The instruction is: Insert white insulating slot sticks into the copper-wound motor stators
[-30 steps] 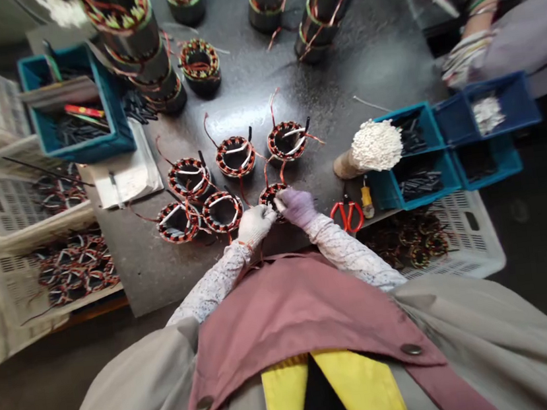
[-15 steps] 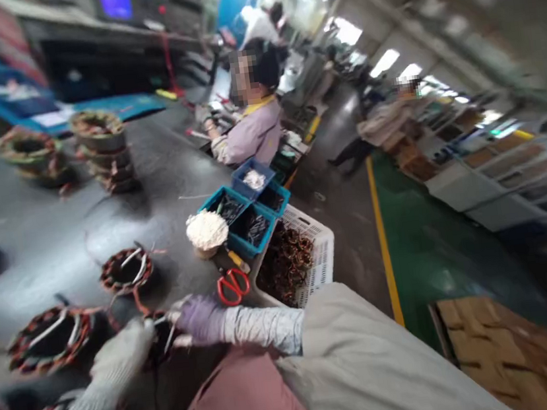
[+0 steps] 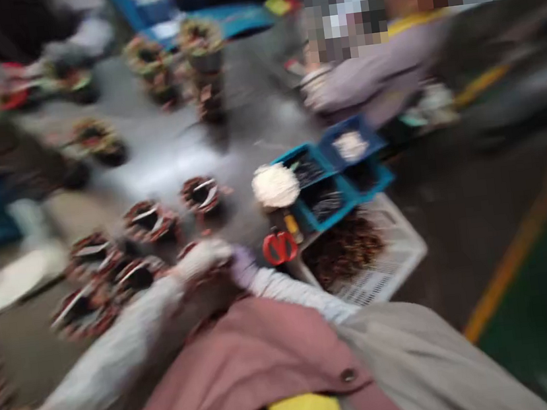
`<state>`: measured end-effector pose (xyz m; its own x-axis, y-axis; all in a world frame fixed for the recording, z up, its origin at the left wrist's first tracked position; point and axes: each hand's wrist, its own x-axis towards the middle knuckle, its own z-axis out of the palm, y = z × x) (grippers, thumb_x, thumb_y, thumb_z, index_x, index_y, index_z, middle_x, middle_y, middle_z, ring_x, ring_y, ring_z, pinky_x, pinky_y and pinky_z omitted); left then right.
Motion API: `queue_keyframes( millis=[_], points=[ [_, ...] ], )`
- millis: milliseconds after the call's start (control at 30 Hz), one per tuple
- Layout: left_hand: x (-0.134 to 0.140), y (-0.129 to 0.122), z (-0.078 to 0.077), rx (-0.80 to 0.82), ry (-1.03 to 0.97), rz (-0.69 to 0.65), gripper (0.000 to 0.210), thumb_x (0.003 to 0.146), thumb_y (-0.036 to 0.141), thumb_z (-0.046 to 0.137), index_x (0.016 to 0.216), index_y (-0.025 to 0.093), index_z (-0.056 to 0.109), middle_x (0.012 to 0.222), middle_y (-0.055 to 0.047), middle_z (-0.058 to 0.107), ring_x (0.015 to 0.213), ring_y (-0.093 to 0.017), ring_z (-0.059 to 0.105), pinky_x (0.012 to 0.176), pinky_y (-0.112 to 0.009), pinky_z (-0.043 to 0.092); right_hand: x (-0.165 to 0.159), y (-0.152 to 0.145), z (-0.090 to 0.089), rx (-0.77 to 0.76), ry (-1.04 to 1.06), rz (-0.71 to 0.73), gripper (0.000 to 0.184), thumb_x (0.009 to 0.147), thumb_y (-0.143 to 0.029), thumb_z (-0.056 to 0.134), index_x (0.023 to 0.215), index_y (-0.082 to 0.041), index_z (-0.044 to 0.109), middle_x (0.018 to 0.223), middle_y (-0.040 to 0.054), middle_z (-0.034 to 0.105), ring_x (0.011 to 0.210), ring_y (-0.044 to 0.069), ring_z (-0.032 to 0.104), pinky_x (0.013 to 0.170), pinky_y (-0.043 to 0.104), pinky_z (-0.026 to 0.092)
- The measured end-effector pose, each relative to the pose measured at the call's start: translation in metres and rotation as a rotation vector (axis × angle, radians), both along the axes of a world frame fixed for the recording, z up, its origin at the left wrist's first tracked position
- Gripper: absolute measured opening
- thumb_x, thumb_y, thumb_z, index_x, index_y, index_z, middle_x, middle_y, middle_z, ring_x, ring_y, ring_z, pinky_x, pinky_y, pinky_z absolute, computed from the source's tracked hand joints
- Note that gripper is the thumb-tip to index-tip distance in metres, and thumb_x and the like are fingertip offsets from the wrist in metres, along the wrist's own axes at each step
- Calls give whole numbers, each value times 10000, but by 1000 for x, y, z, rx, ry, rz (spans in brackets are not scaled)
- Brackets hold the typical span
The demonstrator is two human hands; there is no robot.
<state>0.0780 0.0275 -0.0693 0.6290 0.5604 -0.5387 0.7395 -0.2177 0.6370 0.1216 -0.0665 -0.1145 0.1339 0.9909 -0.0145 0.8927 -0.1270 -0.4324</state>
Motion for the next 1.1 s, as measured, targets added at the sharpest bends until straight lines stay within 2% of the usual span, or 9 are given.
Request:
queue_keyframes(
  millis=[100,233,367,500,667,733,833,1000,1100],
  points=[
    [-47,35,-33,10,130,150,313,984,391,479,1068,148,657,1003,-40,679,872,-148,646,736,-266,536,16,-13,-39,64,288,-165,315,938,-265,449,971,-143,738,989,122,758,941,199,707,880,405,581],
    [-94,66,-52,120,163,74,271,919,360,522,911,164,708,841,-32,690,806,-164,624,733,-262,452,23,-3,-81,47,933,-696,493,936,-488,348,1034,-143,685,1082,163,730,955,224,719,896,440,575],
    [-98,62,-62,161,138,-140,202,837,361,609,850,196,724,873,-70,692,882,-224,631,776,-300,425,10,45,-81,-20,1186,-696,592,920,-619,305,1020,-166,673,1116,129,726,1029,196,698,955,381,542],
    [-94,59,-73,144,133,-198,194,837,327,586,890,206,728,914,-91,694,914,-242,642,804,-312,436,-8,108,-74,-287,915,-576,637,927,-678,303,944,-180,700,1009,101,739,990,205,687,922,364,530],
    [-98,66,-67,130,98,-155,219,830,301,567,910,176,728,922,-98,706,907,-238,643,808,-313,455,-7,124,-51,-539,609,-433,557,941,-617,375,866,-187,721,867,83,731,907,236,675,882,365,516],
    [-101,62,-56,25,-15,-47,270,848,352,537,911,162,720,856,-66,700,818,-193,630,756,-283,465,11,98,-35,-469,637,-373,566,954,-585,353,921,-163,728,916,101,735,921,235,673,875,360,526],
    [-99,43,-35,-350,-326,146,317,812,414,557,872,132,688,746,-23,648,676,-131,563,653,-246,458,40,39,-1,-191,598,-249,604,939,-607,402,1204,-132,665,1184,150,682,992,229,665,888,361,542],
    [-59,4,-18,-888,-461,-28,291,652,401,732,696,144,603,656,14,567,603,-98,509,594,-241,444,61,-24,60,-74,359,287,674,882,-601,589,1410,-187,533,1379,153,554,1158,245,615,948,354,535],
    [-18,-14,-10,-1003,-418,-89,343,575,379,811,714,141,605,655,10,582,607,-104,534,594,-245,458,75,-37,80,-151,158,275,520,898,-509,618,1315,-199,629,1301,145,612,1048,242,665,886,351,549]
  ],
)
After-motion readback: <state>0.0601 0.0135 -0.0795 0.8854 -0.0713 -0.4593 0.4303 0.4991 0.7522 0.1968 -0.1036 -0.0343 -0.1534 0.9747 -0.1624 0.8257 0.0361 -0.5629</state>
